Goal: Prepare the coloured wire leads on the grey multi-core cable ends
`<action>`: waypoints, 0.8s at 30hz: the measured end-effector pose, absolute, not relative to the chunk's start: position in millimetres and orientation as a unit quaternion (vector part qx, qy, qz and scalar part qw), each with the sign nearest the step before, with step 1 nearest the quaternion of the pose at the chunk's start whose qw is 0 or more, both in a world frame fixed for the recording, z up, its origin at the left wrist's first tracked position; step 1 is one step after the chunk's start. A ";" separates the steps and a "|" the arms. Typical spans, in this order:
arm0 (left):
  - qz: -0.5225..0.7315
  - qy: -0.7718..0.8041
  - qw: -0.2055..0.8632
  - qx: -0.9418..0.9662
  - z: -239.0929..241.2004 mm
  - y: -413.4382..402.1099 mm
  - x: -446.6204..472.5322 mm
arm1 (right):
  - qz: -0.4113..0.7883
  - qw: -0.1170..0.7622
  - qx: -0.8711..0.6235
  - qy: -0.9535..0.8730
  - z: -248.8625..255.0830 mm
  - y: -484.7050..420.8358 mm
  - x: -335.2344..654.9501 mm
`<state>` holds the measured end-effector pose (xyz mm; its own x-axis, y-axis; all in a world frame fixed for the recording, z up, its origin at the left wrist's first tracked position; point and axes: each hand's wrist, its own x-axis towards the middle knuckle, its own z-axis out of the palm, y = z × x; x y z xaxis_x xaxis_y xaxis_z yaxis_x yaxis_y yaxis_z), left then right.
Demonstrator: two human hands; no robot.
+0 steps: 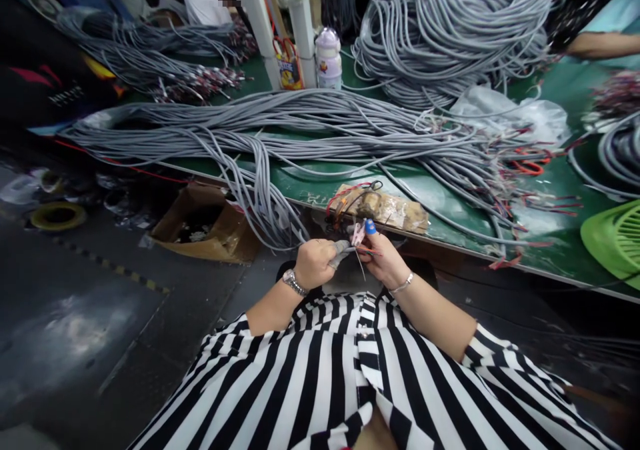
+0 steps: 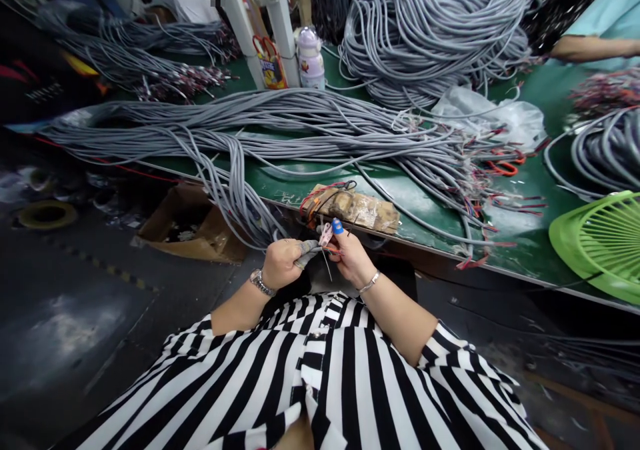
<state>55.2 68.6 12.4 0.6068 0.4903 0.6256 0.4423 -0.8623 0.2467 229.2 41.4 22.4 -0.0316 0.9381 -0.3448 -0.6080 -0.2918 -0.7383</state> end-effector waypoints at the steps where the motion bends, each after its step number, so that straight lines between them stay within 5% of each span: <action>1: 0.365 0.254 0.034 0.895 12.8 66.7 53.8 | 0.695 0.557 -0.413 -0.192 21.0 40.6 229.5; 13: 0.384 0.265 0.092 0.880 4.1 12.7 6.4 | 0.731 0.516 -0.417 -0.158 -2.3 32.4 246.7; 21: 0.335 0.486 0.574 0.568 -9.7 2.1 -4.8 | 0.743 0.493 -0.423 -0.161 -7.8 28.6 240.8; 24: 0.355 0.478 0.651 0.471 -16.8 5.5 -8.9 | 0.742 0.482 -0.435 -0.168 -7.9 25.9 239.6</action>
